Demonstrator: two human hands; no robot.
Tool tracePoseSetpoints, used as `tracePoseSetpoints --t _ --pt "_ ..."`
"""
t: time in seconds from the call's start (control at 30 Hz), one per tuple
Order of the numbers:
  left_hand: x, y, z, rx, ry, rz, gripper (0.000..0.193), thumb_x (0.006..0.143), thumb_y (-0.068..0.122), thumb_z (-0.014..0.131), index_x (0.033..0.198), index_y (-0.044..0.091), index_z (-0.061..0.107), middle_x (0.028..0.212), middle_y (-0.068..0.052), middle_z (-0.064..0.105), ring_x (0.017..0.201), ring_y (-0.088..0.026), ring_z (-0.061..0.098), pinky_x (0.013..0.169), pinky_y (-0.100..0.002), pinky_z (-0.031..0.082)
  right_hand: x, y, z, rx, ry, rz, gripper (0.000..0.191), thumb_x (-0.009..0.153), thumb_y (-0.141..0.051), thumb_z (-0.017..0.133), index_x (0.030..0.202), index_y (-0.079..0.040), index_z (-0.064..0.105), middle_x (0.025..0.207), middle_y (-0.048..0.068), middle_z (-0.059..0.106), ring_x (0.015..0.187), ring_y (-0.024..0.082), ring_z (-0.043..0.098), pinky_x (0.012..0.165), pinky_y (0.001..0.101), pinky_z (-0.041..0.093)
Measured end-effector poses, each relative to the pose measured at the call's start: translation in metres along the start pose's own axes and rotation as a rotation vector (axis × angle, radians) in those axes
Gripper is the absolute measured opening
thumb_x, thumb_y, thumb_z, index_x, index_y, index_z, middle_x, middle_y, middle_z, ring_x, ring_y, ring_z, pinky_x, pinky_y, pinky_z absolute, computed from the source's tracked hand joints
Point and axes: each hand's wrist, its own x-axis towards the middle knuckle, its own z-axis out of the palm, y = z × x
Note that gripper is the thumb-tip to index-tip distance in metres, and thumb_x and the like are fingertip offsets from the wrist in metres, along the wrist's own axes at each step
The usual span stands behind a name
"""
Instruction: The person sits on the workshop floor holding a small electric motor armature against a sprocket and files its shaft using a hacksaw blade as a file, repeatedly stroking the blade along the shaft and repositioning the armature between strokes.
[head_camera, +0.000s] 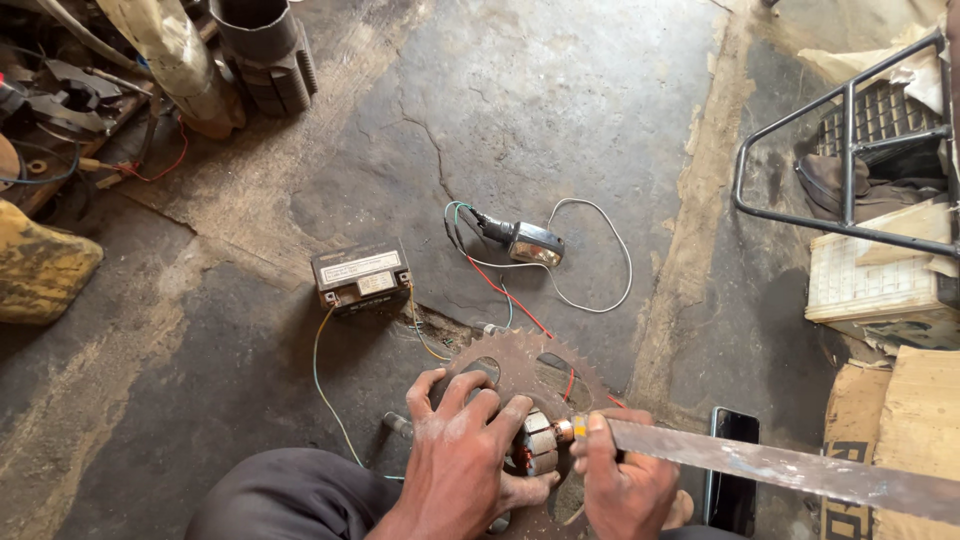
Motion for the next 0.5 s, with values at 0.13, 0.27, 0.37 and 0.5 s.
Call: tracePoseSetpoints --t 0.13,0.27,0.37,0.5 --pt "0.0017 -0.0001 0.0007 -0.009 0.017 0.004 0.075 0.050 0.049 0.089 0.109 0.006 0.074 0.095 -0.009 0.067 0.114 -0.032 0.057 0.103 -0.065 0.026 0.0040 -0.0036 0.0016 0.141 -0.020 -0.045 0.017 0.092 -0.012 0.064 0.085 0.002 0.069 0.058 0.008 0.070 0.044 0.009 0.059 0.041 0.0246 0.047" --pt "0.0000 0.0010 0.0001 0.008 0.018 -0.005 0.074 0.048 0.047 0.088 0.109 0.007 0.075 0.095 -0.009 0.068 0.114 -0.032 0.057 0.103 -0.065 0.027 0.0074 -0.0086 -0.0017 -0.013 -0.065 0.018 0.019 0.091 -0.014 0.065 0.082 0.002 0.070 0.053 0.008 0.069 0.041 0.011 0.058 0.040 0.0254 0.046" --pt "0.0004 0.0004 -0.0008 -0.006 0.021 -0.004 0.074 0.048 0.048 0.089 0.109 0.006 0.075 0.094 -0.009 0.067 0.113 -0.033 0.057 0.102 -0.065 0.027 0.0080 -0.0092 -0.0005 -0.080 -0.047 0.059 0.017 0.089 -0.014 0.066 0.083 0.001 0.069 0.052 0.007 0.069 0.040 0.010 0.060 0.040 0.0253 0.047" --pt "0.0014 0.0009 -0.0002 -0.019 0.047 0.003 0.074 0.049 0.046 0.089 0.108 0.006 0.074 0.094 -0.009 0.067 0.113 -0.033 0.058 0.103 -0.063 0.028 0.0062 -0.0053 0.0013 0.343 -0.034 0.080 0.015 0.090 -0.013 0.065 0.087 0.001 0.067 0.057 0.007 0.068 0.042 0.009 0.056 0.037 0.0256 0.041"
